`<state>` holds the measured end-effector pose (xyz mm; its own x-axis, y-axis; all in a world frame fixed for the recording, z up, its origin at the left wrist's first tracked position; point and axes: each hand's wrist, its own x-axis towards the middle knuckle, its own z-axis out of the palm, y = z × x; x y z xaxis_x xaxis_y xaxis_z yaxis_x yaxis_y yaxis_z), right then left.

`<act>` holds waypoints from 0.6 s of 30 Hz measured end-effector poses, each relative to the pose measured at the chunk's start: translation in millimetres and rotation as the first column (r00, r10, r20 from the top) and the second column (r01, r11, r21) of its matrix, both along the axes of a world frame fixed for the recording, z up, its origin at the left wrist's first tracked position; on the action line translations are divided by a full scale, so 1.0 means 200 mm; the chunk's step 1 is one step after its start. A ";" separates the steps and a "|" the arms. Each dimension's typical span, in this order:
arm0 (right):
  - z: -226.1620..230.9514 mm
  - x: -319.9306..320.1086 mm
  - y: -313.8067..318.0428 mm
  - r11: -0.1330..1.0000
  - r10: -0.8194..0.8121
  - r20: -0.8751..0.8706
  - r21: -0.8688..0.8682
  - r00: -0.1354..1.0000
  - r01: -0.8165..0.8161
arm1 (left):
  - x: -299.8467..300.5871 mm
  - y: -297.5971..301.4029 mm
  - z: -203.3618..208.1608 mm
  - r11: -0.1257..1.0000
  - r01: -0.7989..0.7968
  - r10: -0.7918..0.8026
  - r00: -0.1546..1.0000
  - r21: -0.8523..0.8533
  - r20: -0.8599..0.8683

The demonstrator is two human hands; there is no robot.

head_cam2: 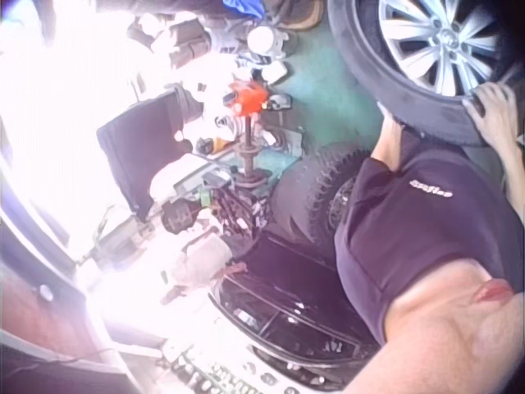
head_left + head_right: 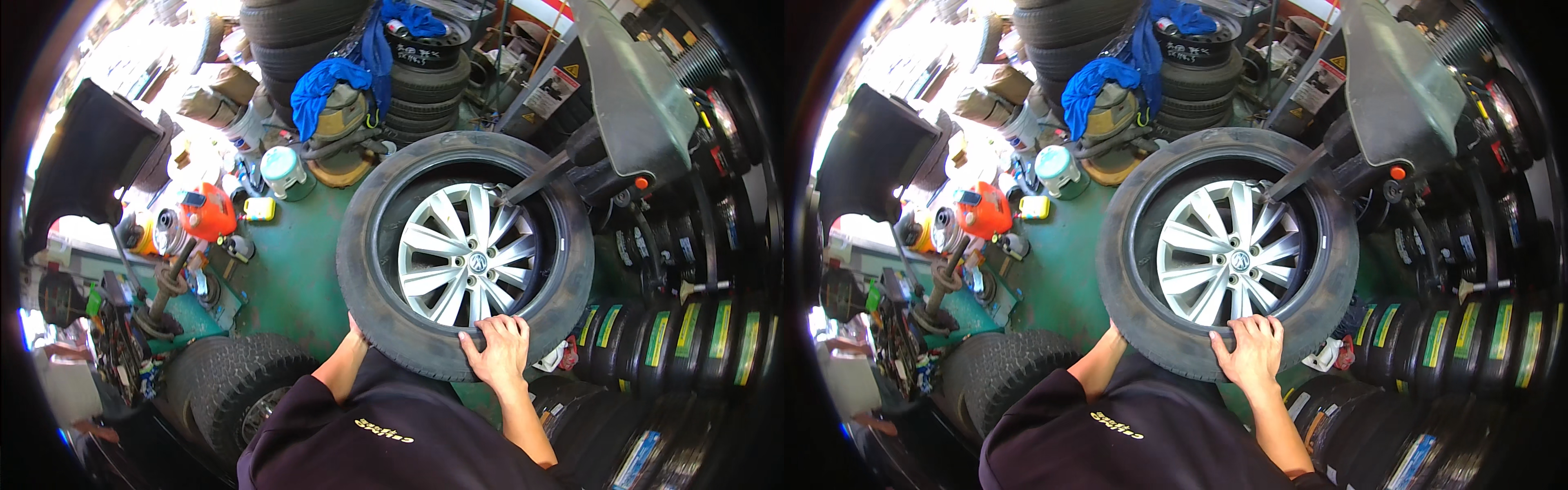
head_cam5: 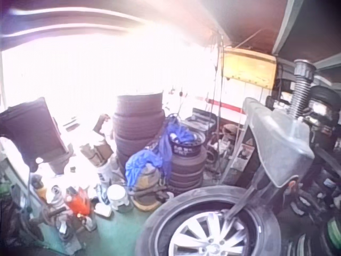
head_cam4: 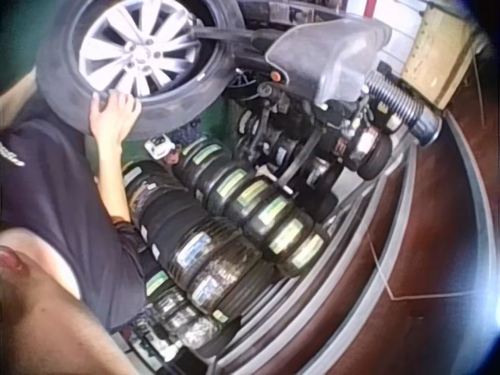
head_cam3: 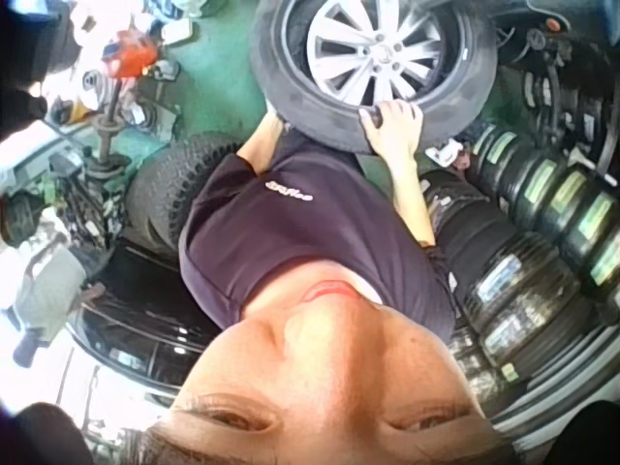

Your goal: The person rolls a tire across the garage floor and places it onto a tire mounting machine. They then use a metal bar to press the tire bead onto the rim and rotate the wheel to seat the tire. Finally, the person removes the mounted tire from the machine and carries it toward a vehicle.

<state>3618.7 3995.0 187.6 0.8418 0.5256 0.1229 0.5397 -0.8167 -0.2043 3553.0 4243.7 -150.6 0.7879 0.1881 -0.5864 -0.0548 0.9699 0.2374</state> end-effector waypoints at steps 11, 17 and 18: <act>0.20 0.21 -0.08 0.993 -0.041 0.060 0.116 0.997 0.034 | 0.22 0.15 0.68 0.999 -0.033 0.033 0.999 0.002 -0.022; 0.12 0.51 -0.24 0.983 -0.152 -0.063 0.095 0.986 0.158 | 0.38 0.02 0.91 0.887 0.268 -0.179 0.950 0.376 -0.256; 0.11 0.56 -0.26 0.982 -0.098 -0.006 0.164 0.995 0.098 | 0.39 0.01 0.97 0.846 0.277 -0.191 0.955 0.455 -0.227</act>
<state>3730.9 3943.6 209.9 0.8878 0.4132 0.2028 0.4595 -0.8211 -0.3385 3630.1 4246.5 42.9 0.7427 0.3007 -0.5983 0.2416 0.7129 0.6583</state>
